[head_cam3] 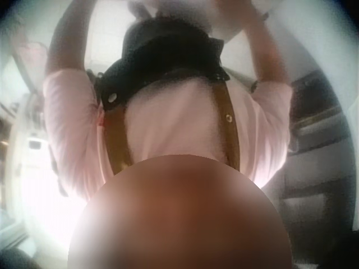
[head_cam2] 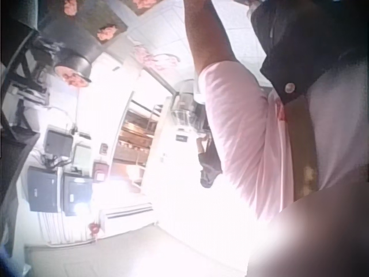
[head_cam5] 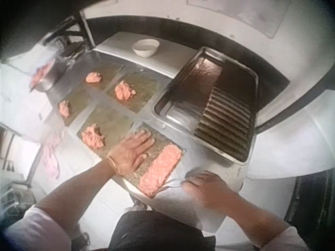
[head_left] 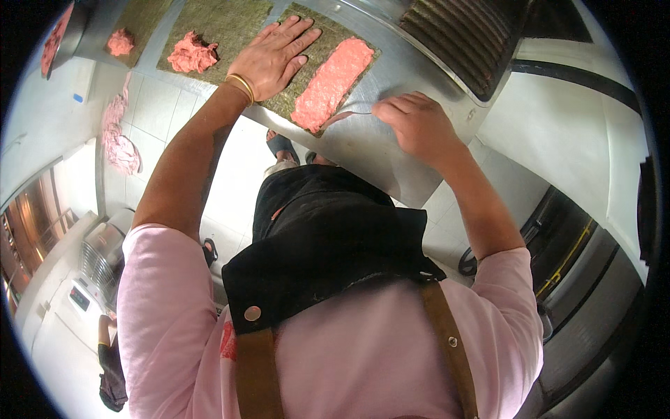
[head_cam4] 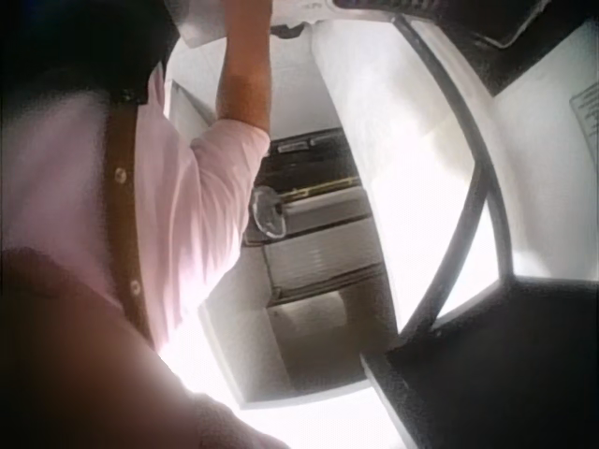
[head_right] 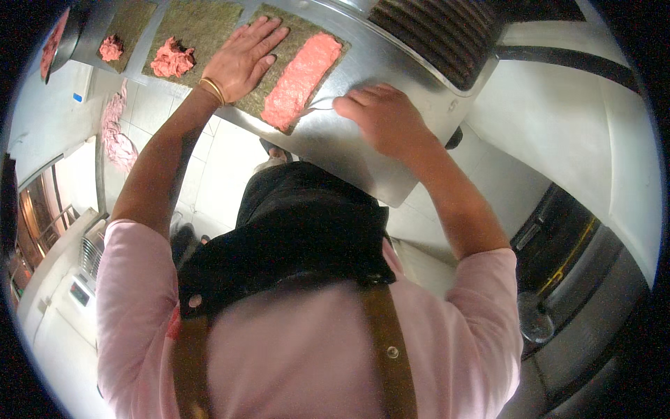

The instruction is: The person scoops pink meat paste from a bowl onto a digital scale, then spreads it evenly onto rectangular sheets of green seaweed using a spoon. The person repeatedly smooths the paste to form a uniform layer on each sheet.

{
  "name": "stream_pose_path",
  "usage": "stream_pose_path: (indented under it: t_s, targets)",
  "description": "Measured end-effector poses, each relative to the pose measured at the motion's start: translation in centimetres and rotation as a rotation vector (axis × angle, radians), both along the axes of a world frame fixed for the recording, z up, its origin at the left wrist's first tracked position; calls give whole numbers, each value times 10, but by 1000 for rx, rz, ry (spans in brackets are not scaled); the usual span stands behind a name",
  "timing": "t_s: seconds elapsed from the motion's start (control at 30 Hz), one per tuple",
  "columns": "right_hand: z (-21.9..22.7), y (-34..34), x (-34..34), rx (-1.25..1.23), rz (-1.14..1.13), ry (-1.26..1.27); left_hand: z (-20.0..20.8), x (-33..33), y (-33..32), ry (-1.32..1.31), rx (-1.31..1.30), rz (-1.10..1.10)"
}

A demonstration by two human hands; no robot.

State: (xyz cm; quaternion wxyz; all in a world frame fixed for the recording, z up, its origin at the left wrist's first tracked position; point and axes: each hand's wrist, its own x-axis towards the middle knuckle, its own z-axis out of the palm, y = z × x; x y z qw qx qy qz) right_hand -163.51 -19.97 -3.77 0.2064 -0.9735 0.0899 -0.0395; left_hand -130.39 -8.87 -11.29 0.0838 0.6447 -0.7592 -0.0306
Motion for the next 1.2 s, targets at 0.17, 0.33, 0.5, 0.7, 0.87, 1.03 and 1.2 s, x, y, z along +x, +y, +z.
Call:
stream_pose_path:
  t_s: [0.17, 0.33, 0.5, 0.7, 0.87, 1.03, 1.2]
  targets:
    - [-5, 5, 20, 26, 139, 41, 3, 1, 0, 35, 0, -5]
    - [-18, -5, 27, -55, 144, -5, 4, 0, 0, 18, -5, -3]
    - [-23, -52, 5, -162, -76, -22, 5, -2, 1, 6, 8, 14]
    - [18, -51, -8, -67, -319, -129, 3, -1, 1, 31, 12, 20]
    - [3, 22, 4, 96, -144, -72, 5, 0, 0, 51, 25, 17]
    - [-18, 24, 12, 29, -148, -49, 5, 0, 1, 59, 24, 11]
    - [6, 8, 12, -5, -214, -2, 7, -1, 1, 28, 41, 22]
